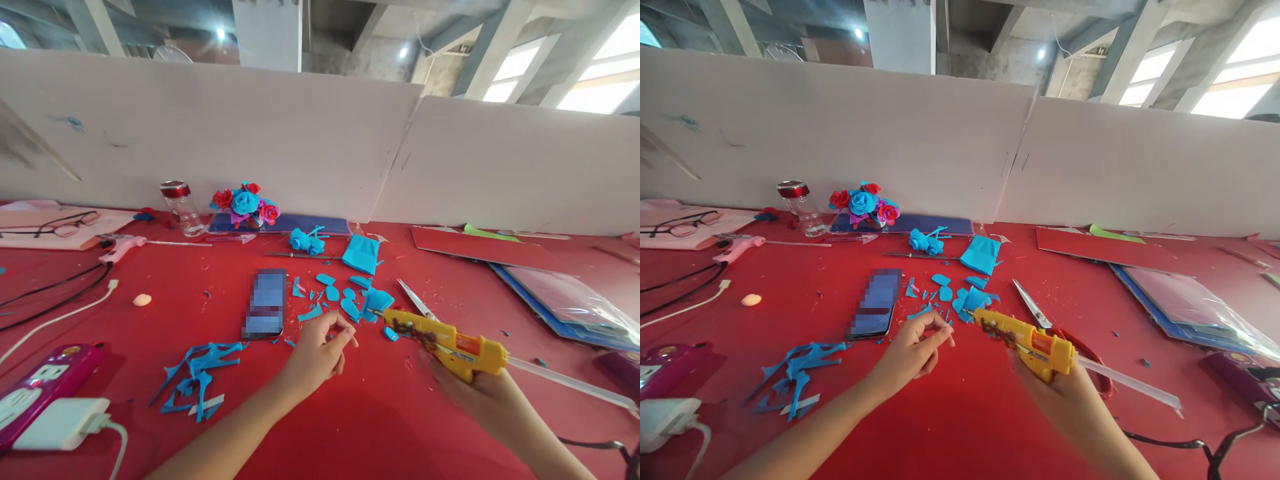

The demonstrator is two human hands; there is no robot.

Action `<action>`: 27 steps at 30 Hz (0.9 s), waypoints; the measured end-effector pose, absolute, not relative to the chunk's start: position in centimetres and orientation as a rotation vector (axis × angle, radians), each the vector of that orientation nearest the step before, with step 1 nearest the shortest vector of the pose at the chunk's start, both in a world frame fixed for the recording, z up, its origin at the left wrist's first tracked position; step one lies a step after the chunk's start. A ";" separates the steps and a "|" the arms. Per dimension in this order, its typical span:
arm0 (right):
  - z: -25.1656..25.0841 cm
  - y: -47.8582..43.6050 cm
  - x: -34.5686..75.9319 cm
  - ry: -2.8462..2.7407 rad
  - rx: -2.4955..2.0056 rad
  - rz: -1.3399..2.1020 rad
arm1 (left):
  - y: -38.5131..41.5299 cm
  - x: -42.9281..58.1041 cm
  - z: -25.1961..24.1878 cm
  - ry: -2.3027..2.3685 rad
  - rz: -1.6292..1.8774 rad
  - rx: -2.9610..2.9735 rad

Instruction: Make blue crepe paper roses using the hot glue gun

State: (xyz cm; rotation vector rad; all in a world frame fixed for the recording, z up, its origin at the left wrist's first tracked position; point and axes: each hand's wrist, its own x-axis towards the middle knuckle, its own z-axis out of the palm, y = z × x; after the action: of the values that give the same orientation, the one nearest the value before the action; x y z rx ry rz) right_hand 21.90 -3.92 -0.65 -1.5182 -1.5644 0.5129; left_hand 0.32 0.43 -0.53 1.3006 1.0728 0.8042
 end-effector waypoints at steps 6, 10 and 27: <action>0.4 -4.4 21.0 -1.452 -1.666 0.631 | 0.3 0.3 -0.7 1.049 0.793 1.322; 0.7 -4.3 20.7 -1.421 -1.738 0.644 | 0.3 0.2 -0.7 1.042 0.782 1.332; -0.5 -4.0 22.2 -1.417 -1.764 0.453 | 0.4 0.2 -0.8 1.018 0.799 1.330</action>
State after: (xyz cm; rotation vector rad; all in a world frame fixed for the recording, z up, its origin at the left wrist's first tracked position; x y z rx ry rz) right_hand 22.18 -4.01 -0.55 -1.7637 -1.4172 0.4530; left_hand 0.18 0.35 -0.83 1.3302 1.0184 0.7985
